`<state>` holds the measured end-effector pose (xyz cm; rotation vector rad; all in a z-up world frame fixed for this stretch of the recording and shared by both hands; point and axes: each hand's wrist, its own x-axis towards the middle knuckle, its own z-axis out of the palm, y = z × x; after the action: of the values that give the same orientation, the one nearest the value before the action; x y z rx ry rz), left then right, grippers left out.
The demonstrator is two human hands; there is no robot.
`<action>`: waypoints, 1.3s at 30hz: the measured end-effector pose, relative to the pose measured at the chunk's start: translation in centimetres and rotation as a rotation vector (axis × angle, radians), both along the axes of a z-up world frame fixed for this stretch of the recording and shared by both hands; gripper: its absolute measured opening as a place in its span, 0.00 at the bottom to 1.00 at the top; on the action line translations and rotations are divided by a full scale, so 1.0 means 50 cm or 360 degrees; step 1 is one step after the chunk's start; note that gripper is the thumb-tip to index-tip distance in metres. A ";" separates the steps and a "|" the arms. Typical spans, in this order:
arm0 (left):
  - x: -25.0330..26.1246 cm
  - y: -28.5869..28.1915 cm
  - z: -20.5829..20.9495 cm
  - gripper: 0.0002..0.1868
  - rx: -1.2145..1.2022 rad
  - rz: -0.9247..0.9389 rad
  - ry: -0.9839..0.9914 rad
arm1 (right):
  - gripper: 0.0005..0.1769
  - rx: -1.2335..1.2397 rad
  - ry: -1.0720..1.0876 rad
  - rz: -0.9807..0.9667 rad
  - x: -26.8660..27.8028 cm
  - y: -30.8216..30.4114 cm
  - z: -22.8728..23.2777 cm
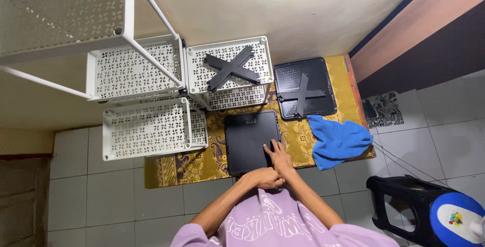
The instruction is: The person assembles a black plastic folding stool by unfolding its legs and securing them into place. They then wipe the stool's surface with a blue cloth. The task is performed on a table with a patterned cloth, near a white shelving unit.
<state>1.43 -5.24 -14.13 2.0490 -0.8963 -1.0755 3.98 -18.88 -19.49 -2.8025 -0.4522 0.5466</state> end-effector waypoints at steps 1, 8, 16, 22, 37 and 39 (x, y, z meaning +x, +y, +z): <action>-0.005 -0.001 0.002 0.23 -0.0031 -0.0010 -0.0035 | 0.45 -0.0017 0.0005 0.0003 0.000 -0.002 0.000; 0.003 0.005 -0.009 0.23 -0.0009 -0.0069 -0.0044 | 0.49 -0.0033 0.0106 0.0038 0.008 -0.002 0.017; -0.015 0.022 0.025 0.23 0.0010 0.0002 -0.0096 | 0.49 -0.0097 0.0114 0.0061 0.015 -0.004 0.011; -0.021 0.054 0.075 0.20 -0.0070 0.0123 0.0057 | 0.49 -0.0110 0.0224 0.0032 0.013 -0.002 0.012; 0.002 0.054 0.153 0.24 -0.0131 0.0262 -0.0221 | 0.48 0.0081 0.0196 -0.0031 -0.010 -0.020 -0.009; 0.010 0.072 0.172 0.22 -0.0192 0.0392 -0.0245 | 0.42 0.0297 0.0077 0.0059 -0.002 -0.039 -0.015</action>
<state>1.92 -1.63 -5.55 2.0966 -0.7397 -0.7239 3.90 -20.81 -20.25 -2.6024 -0.5177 0.5482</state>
